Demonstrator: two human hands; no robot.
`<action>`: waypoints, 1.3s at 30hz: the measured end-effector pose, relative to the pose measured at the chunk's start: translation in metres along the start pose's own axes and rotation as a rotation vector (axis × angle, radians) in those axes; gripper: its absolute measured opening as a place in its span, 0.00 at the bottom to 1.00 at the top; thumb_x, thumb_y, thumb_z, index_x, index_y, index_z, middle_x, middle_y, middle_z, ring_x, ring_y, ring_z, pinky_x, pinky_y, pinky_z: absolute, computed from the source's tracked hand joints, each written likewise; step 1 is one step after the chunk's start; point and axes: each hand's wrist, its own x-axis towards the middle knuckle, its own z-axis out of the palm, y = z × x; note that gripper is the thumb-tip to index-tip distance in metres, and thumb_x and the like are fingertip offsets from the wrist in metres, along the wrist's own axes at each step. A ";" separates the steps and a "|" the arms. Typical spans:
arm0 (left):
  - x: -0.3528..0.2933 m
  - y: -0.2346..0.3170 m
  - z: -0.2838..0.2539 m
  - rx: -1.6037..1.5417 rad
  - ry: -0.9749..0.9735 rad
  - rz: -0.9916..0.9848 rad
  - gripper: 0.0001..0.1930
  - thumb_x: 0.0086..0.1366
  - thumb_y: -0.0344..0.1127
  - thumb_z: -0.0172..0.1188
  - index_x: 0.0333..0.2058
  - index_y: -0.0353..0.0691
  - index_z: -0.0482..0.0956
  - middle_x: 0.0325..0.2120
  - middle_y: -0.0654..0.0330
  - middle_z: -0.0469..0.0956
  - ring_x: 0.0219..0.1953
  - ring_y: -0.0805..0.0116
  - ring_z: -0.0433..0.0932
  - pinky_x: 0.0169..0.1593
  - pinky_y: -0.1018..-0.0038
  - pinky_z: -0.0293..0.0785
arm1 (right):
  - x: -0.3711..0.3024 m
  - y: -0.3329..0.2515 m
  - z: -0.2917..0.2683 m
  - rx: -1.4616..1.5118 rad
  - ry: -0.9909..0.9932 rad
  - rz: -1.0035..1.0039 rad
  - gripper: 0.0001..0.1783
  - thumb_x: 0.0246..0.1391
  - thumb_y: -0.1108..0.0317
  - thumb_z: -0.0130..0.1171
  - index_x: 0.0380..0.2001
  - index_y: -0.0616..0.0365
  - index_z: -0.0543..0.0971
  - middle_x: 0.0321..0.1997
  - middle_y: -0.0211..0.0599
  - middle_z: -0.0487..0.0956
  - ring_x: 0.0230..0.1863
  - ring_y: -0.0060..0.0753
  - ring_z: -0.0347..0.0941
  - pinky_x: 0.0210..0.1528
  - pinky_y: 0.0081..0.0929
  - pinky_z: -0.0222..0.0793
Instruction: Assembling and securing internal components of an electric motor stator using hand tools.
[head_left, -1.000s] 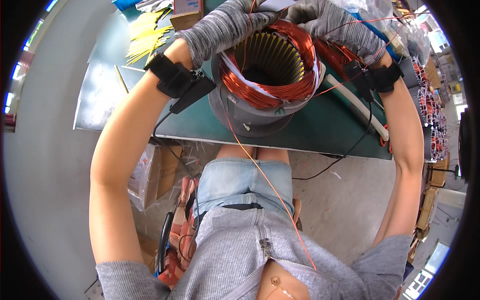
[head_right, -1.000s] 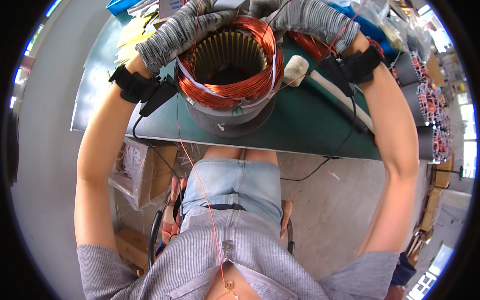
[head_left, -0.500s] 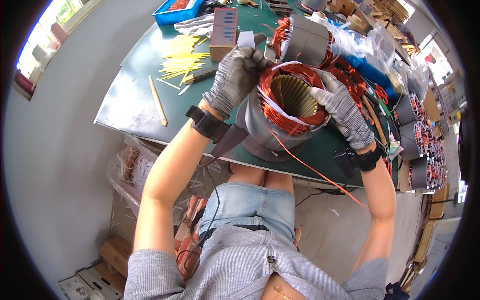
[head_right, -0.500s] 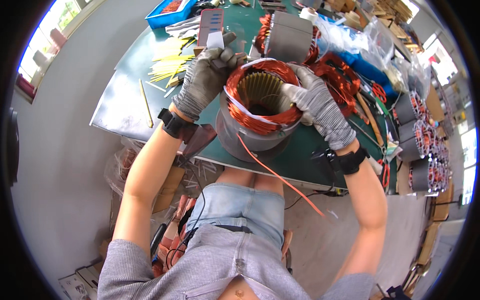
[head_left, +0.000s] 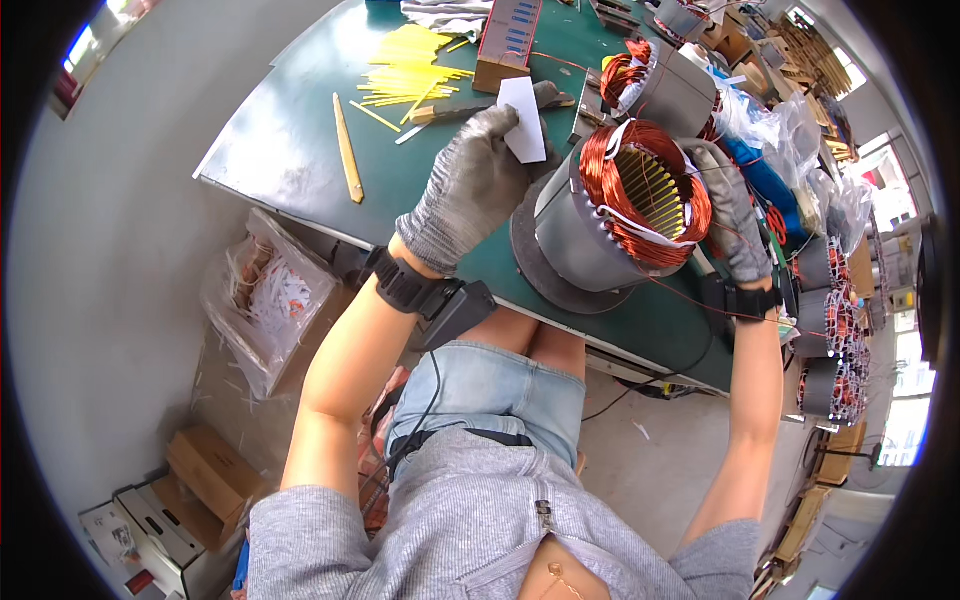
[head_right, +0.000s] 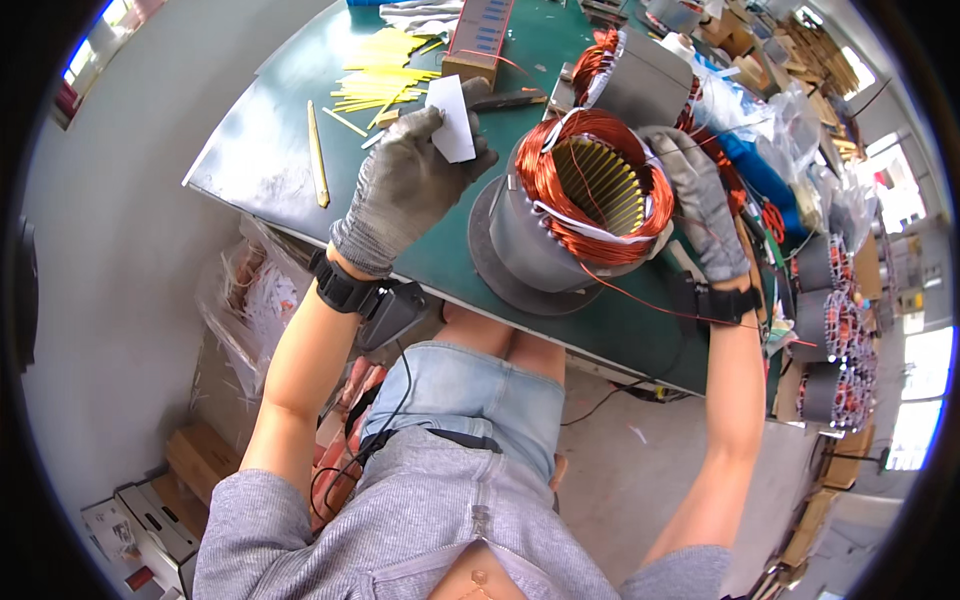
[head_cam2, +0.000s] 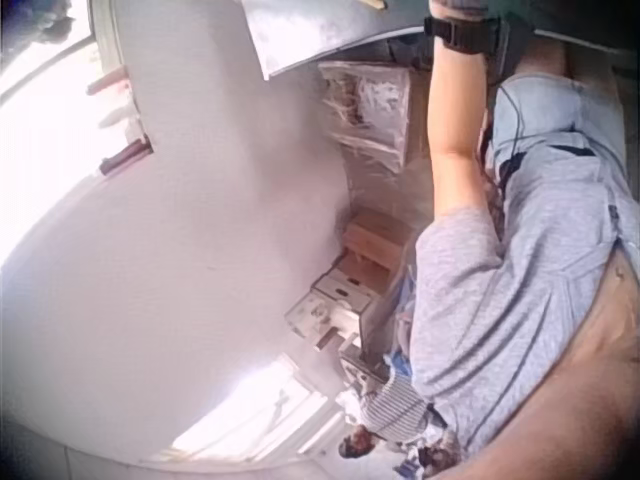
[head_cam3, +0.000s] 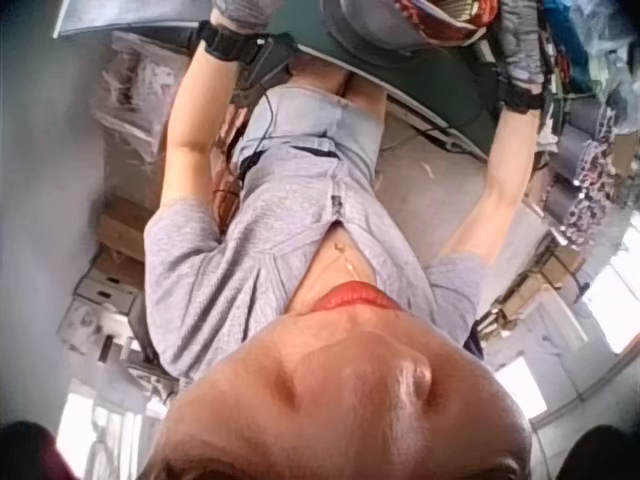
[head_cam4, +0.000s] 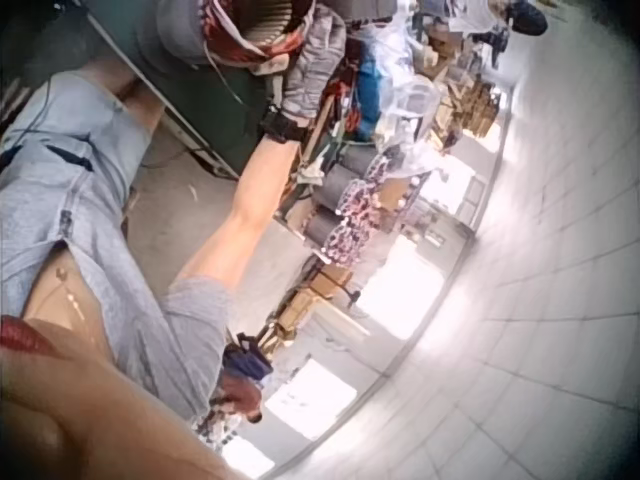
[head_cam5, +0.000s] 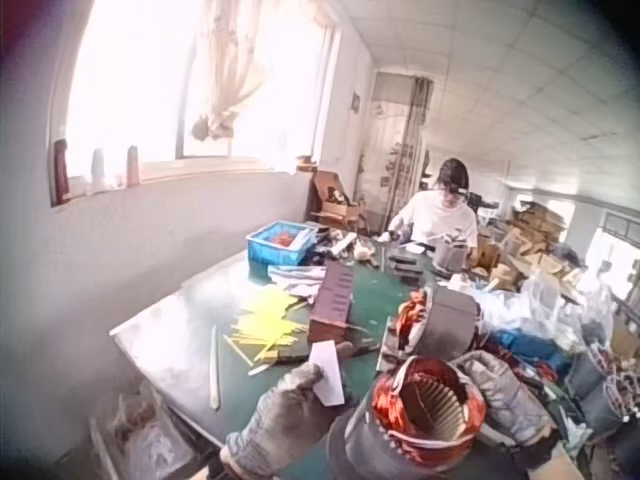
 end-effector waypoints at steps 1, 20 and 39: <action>-0.003 0.001 -0.003 0.083 -0.030 0.021 0.22 0.64 0.38 0.57 0.54 0.34 0.69 0.36 0.58 0.76 0.40 0.64 0.76 0.52 0.63 0.71 | -0.004 0.003 -0.006 -0.124 0.079 0.012 0.19 0.65 0.55 0.52 0.47 0.61 0.76 0.43 0.34 0.78 0.44 0.26 0.74 0.50 0.23 0.69; -0.075 -0.078 0.026 1.321 -0.048 0.788 0.10 0.53 0.22 0.58 0.36 0.36 0.77 0.56 0.44 0.70 0.58 0.44 0.67 0.62 0.57 0.61 | -0.051 -0.075 0.035 -0.560 -0.052 -0.262 0.15 0.42 0.68 0.66 0.37 0.58 0.82 0.38 0.38 0.80 0.46 0.34 0.75 0.51 0.30 0.67; -0.096 -0.064 0.012 1.042 0.188 0.552 0.10 0.68 0.29 0.52 0.45 0.38 0.79 0.38 0.56 0.80 0.39 0.68 0.79 0.45 0.74 0.74 | -0.050 -0.023 0.062 -0.692 0.320 -0.564 0.12 0.51 0.62 0.61 0.33 0.59 0.75 0.46 0.40 0.75 0.49 0.38 0.68 0.58 0.38 0.59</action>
